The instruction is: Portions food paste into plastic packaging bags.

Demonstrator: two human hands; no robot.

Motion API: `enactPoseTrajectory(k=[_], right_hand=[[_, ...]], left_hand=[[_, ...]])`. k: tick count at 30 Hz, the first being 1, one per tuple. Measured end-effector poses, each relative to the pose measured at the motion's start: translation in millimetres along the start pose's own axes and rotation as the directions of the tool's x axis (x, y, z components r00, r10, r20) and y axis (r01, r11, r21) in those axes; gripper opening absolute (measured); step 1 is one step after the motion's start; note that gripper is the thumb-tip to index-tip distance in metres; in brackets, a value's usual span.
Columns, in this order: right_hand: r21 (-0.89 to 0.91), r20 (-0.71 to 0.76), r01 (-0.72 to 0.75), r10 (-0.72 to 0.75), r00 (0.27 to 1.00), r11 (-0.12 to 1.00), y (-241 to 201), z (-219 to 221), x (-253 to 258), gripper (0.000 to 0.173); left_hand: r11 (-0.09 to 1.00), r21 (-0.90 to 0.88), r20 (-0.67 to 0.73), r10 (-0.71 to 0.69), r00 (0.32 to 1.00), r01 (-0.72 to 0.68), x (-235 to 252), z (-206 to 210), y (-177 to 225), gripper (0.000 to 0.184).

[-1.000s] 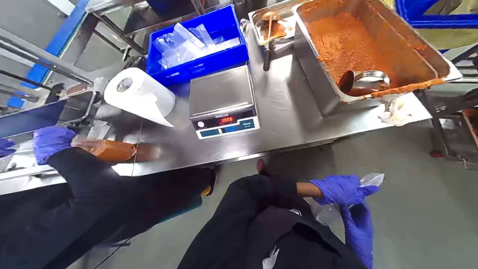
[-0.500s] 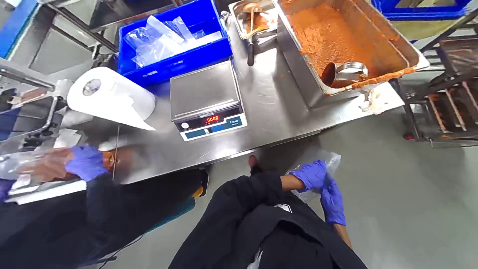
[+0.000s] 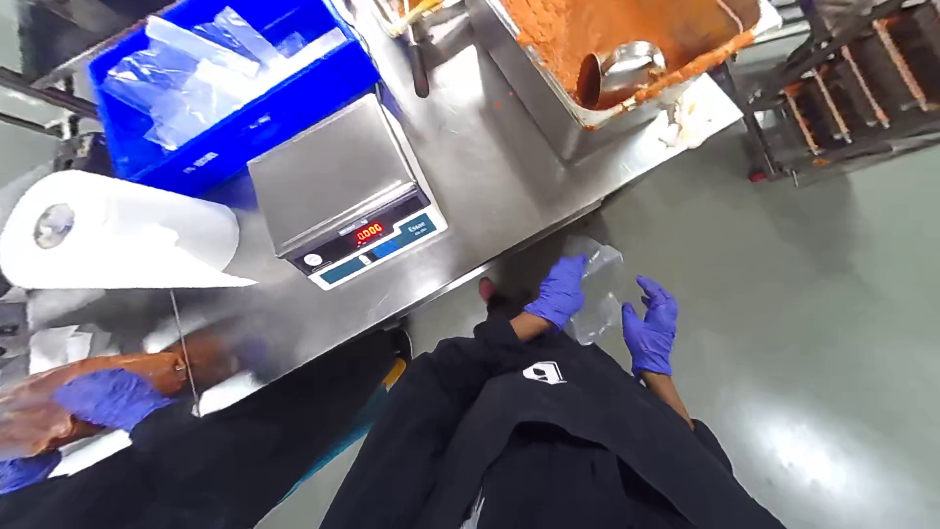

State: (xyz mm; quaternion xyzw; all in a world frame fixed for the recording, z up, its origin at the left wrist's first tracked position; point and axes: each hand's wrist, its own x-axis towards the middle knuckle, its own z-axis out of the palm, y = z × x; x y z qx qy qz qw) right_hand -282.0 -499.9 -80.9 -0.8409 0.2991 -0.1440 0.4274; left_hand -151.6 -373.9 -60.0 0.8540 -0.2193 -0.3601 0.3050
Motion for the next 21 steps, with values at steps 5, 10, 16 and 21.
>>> enactPoseTrajectory(k=[5,10,16,21], right_hand=[[-0.051,0.336,0.018,0.001,0.942,0.999,-1.5,23.5,2.7,0.036],[-0.204,0.790,-0.167,0.263,0.554,0.965,32.7,16.7,40.5,0.047],[0.115,0.433,-0.066,0.010,0.901,0.991,-37.4,-50.9,179.5,0.026],[-0.312,0.122,0.084,-0.048,0.991,0.946,-16.8,-21.3,346.8,0.050]], left_hand=[[0.991,0.133,0.001,0.006,1.000,-0.006,1.7,4.6,3.2,0.063],[0.999,0.039,-0.016,-0.001,1.000,0.001,-0.3,-2.5,-22.0,0.055],[0.977,-0.170,-0.078,0.117,0.990,-0.129,-20.8,-29.7,-54.1,0.047],[0.847,-0.432,-0.291,0.192,0.937,-0.308,-86.7,-91.7,-56.5,0.040]])
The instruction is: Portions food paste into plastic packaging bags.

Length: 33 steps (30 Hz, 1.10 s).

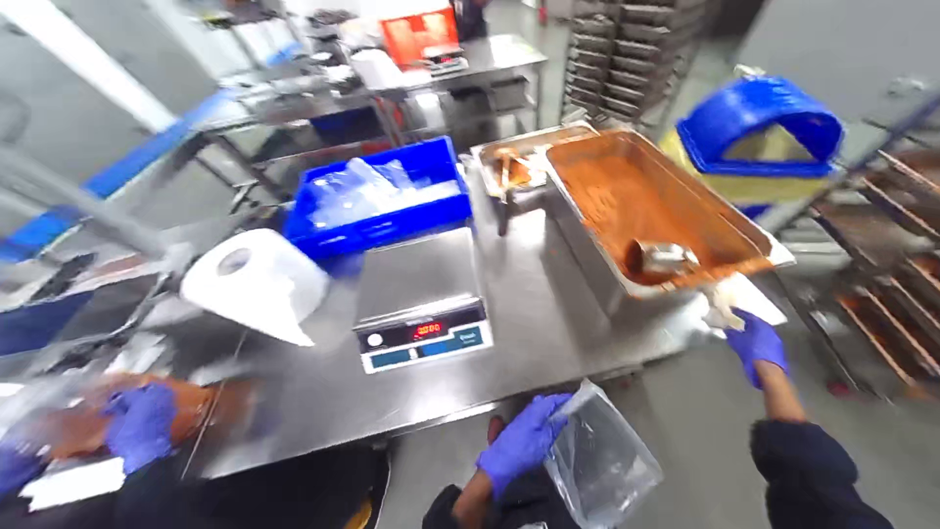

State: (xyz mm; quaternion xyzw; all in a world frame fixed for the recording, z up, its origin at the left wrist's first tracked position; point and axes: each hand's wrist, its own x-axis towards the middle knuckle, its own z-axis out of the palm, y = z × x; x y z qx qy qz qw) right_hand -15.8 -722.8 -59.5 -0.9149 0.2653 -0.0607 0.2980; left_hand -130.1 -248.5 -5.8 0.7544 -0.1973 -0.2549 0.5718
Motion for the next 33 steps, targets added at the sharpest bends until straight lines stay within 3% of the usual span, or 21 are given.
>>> enactPoseTrajectory(k=[3,4,5,7,9,11,13,15,17,18,21,23,26,29,31,33], right_hand=[[-0.165,0.079,0.113,-0.101,0.992,0.980,24.5,19.2,67.8,0.101],[-0.172,0.120,0.161,-0.142,0.983,0.972,29.6,24.6,82.5,0.103],[-0.170,0.162,0.215,-0.188,0.969,0.962,35.8,31.2,94.5,0.095],[-0.162,0.197,0.264,-0.231,0.953,0.951,40.9,42.2,105.7,0.060],[-0.167,0.084,0.158,-0.145,0.986,0.973,28.3,43.4,90.5,0.032],[-0.046,-0.094,-0.037,0.032,0.995,0.998,7.1,39.8,59.8,0.036],[0.096,-0.173,-0.229,0.242,0.955,0.969,-10.8,29.9,16.6,0.061],[0.193,-0.129,-0.286,0.313,0.941,0.939,-26.0,27.6,-35.5,0.057],[0.353,0.028,-0.249,0.256,0.966,0.902,-63.4,44.1,-95.7,0.039],[0.438,0.111,-0.219,0.190,0.976,0.872,-84.1,60.1,-115.9,0.035],[0.515,0.178,-0.041,-0.060,0.982,0.856,-162.9,120.2,-123.0,0.031],[0.490,0.034,0.188,-0.235,0.971,0.851,-211.6,160.5,-90.2,0.027],[0.356,-0.158,0.400,-0.368,0.916,0.844,-269.5,216.1,-20.4,0.029],[0.123,-0.087,0.419,-0.411,0.908,0.900,-295.6,252.9,36.3,0.030],[-0.035,0.033,0.373,-0.372,0.928,0.927,-301.1,259.6,51.1,0.031],[-0.077,-0.006,0.396,-0.398,0.917,0.915,-305.4,263.7,40.4,0.041]], left_hand=[[0.961,-0.202,-0.082,-0.209,0.974,0.189,-39.6,-32.7,35.6,0.043],[0.942,-0.264,-0.129,-0.247,0.960,0.207,-52.4,-41.4,41.7,0.044],[0.926,-0.329,-0.183,-0.255,0.949,0.185,-64.3,-49.0,43.7,0.044],[0.896,-0.438,-0.296,-0.224,0.928,0.077,-85.3,-64.1,40.8,0.043],[0.858,-0.513,-0.393,-0.196,0.898,-0.037,-105.1,-80.1,38.0,0.042],[0.820,-0.553,-0.487,-0.174,0.856,-0.148,-124.8,-97.8,41.5,0.040],[0.796,-0.554,-0.580,-0.159,0.799,-0.244,-144.3,-109.7,40.4,0.038],[0.764,-0.540,-0.690,-0.162,0.705,-0.353,-156.3,-116.0,40.2,0.032],[0.754,-0.508,-0.780,-0.198,0.593,-0.416,-160.7,-123.7,42.9,0.025],[0.742,-0.508,-0.792,-0.204,0.575,-0.437,-161.0,-129.0,42.5,0.025],[0.737,-0.551,-0.770,-0.268,0.579,-0.392,-152.6,-152.9,49.5,0.022],[0.740,-0.568,-0.728,-0.248,0.639,-0.360,-146.7,-170.1,50.5,0.022],[0.703,-0.544,-0.693,-0.067,0.718,-0.459,-153.6,-190.1,23.3,0.026],[0.690,-0.558,-0.716,-0.120,0.688,-0.461,-162.4,-200.8,20.5,0.024],[0.701,-0.518,-0.711,-0.034,0.702,-0.490,-165.8,-212.1,16.1,0.025],[0.728,-0.465,-0.716,0.025,0.698,-0.504,-155.2,-227.5,51.1,0.020]])
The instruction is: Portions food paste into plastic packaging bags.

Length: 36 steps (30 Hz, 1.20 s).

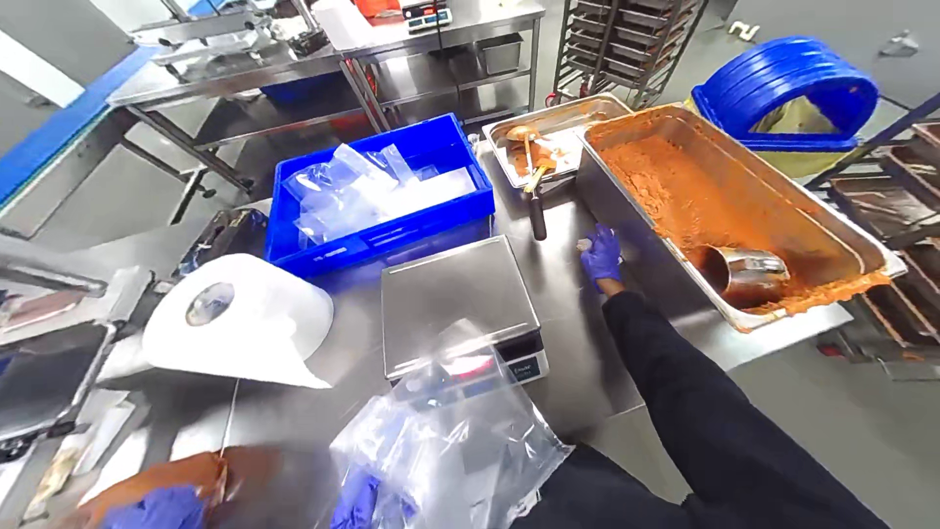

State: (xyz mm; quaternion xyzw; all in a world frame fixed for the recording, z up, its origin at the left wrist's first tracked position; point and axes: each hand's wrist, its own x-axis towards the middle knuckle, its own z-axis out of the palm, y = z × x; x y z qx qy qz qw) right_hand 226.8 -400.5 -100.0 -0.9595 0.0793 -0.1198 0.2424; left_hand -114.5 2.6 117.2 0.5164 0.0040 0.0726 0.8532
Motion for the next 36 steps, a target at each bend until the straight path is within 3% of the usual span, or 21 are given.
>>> enactPoseTrajectory(k=[3,5,7,9,15,19,22,25,29,31,36], right_hand=[[-0.003,-0.220,0.098,-0.096,0.971,0.995,-10.1,16.4,-31.7,0.045],[-0.052,-0.243,0.084,-0.094,0.965,0.995,-10.6,26.7,-42.9,0.048],[-0.083,-0.161,-0.044,0.030,0.987,0.996,-8.9,28.7,-39.8,0.052],[-0.082,-0.124,-0.128,0.117,0.985,0.988,-1.6,35.7,-21.6,0.052],[-0.073,0.019,-0.195,0.197,0.980,0.978,23.5,48.6,4.2,0.042],[-0.016,0.113,-0.164,0.165,0.980,0.986,33.1,23.8,-30.7,0.044],[-0.008,0.184,-0.105,0.104,0.977,0.994,55.9,-10.1,-80.9,0.045],[-0.086,0.307,-0.184,0.202,0.930,0.979,62.4,-53.5,-113.6,0.042],[-0.003,0.252,-0.171,0.166,0.954,0.985,31.3,-60.2,-77.5,0.041],[0.019,0.210,-0.136,0.129,0.969,0.991,19.3,-36.4,-37.0,0.043],[-0.051,0.159,-0.268,0.272,0.949,0.962,17.9,16.6,16.7,0.046]], left_hand=[[0.999,-0.002,-0.067,-0.036,0.997,0.036,15.0,12.5,20.2,0.014],[0.999,-0.014,-0.037,-0.051,0.998,0.051,13.9,-14.0,3.5,0.016],[0.998,-0.035,-0.001,-0.047,0.999,0.047,3.8,-53.6,-26.7,0.027],[0.997,-0.063,-0.086,-0.039,0.996,0.033,3.5,-52.9,-34.8,0.026],[0.991,-0.118,-0.123,-0.084,0.989,0.070,0.3,-58.3,-41.2,0.023],[0.999,-0.041,-0.161,-0.014,0.987,0.007,8.5,-34.2,-40.6,0.025],[0.997,-0.067,-0.105,0.022,0.994,-0.029,17.8,-33.2,-46.1,0.025],[0.995,-0.087,-0.046,0.041,0.998,-0.045,19.6,-42.5,-53.9,0.025],[0.995,-0.098,0.048,0.027,0.998,-0.023,22.3,-54.5,-68.6,0.026],[0.995,-0.096,-0.013,0.028,1.000,-0.030,19.6,-45.2,-69.2,0.024],[0.996,-0.084,-0.048,0.022,0.999,-0.026,12.4,-42.9,-69.6,0.023]])
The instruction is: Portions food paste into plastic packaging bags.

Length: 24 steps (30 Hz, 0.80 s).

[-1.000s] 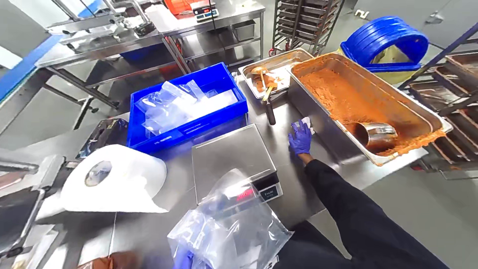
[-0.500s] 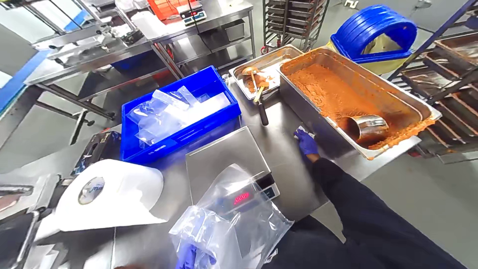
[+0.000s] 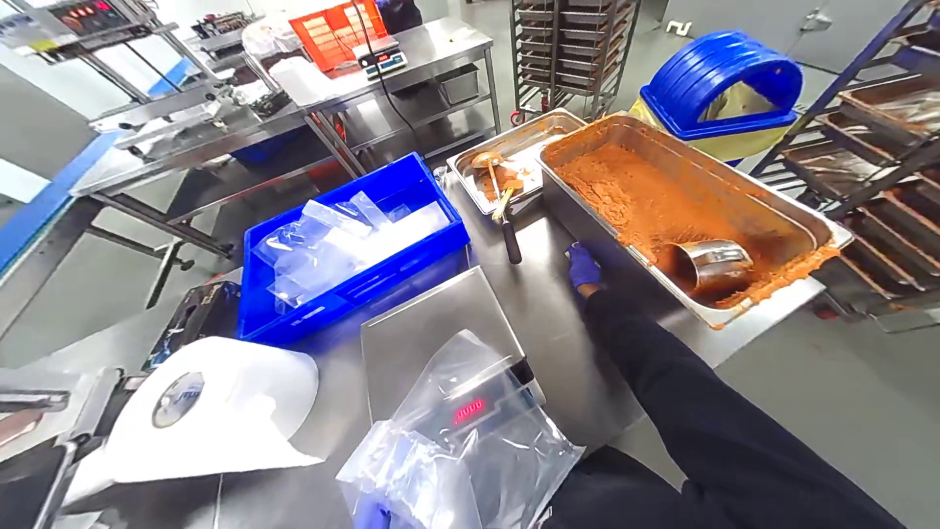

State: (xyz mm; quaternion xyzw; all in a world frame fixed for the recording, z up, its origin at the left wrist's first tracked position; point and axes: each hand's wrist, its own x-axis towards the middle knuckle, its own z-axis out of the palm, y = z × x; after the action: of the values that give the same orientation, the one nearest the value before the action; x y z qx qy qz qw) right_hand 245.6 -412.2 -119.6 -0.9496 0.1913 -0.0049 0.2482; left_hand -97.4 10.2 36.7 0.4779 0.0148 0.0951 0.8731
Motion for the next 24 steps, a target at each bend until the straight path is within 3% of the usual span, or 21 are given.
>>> enactPoseTrajectory(k=[5,8,10,12,13,15,17,18,19,20,24], right_hand=[[-0.113,0.068,-0.064,0.072,0.995,0.992,28.3,-19.0,-62.2,0.048],[-0.165,0.181,-0.093,0.123,0.976,0.982,49.7,-49.1,-114.1,0.048],[-0.151,0.247,-0.073,0.109,0.963,0.986,47.0,-64.6,-121.4,0.047],[-0.009,0.209,0.025,-0.023,0.978,1.000,19.7,-68.8,-104.3,0.047],[0.066,0.170,0.087,-0.097,0.981,0.994,3.6,-65.6,-86.8,0.046],[0.155,0.132,0.170,-0.191,0.973,0.973,-21.9,-47.8,-42.6,0.046],[0.139,0.181,0.185,-0.209,0.961,0.973,-35.7,-31.0,-1.5,0.046],[0.121,0.212,0.189,-0.211,0.954,0.975,-35.4,-24.2,12.4,0.045],[0.102,0.229,0.191,-0.210,0.951,0.976,-30.2,-16.5,18.9,0.044],[0.092,0.224,0.198,-0.214,0.951,0.976,-23.8,-8.9,17.9,0.043],[0.137,0.182,0.314,-0.335,0.924,0.940,37.3,-2.4,-41.9,0.046]], left_hand=[[0.999,0.024,-0.113,0.023,0.993,-0.021,-1.2,24.9,6.7,0.022],[0.998,0.000,-0.096,0.060,0.994,-0.060,0.1,19.6,4.9,0.022],[0.997,-0.046,-0.108,0.061,0.992,-0.066,-0.4,21.1,1.9,0.021],[0.998,-0.061,-0.318,-0.032,0.948,0.013,14.4,76.6,26.5,0.016],[0.997,-0.060,-0.330,-0.061,0.942,0.043,21.9,99.2,37.8,0.019],[0.994,-0.052,-0.304,-0.107,0.947,0.096,27.7,116.8,48.0,0.022],[0.992,-0.044,-0.293,-0.123,0.948,0.115,26.3,105.5,40.3,0.022],[0.995,-0.045,-0.239,-0.097,0.966,0.089,22.6,83.8,26.7,0.021],[0.999,-0.044,-0.032,-0.020,0.999,0.018,17.3,46.5,6.8,0.024],[0.999,-0.032,0.071,0.017,0.997,-0.014,17.5,26.7,-3.7,0.027],[0.999,-0.031,0.025,-0.029,0.999,0.030,24.2,39.2,-5.0,0.024]])
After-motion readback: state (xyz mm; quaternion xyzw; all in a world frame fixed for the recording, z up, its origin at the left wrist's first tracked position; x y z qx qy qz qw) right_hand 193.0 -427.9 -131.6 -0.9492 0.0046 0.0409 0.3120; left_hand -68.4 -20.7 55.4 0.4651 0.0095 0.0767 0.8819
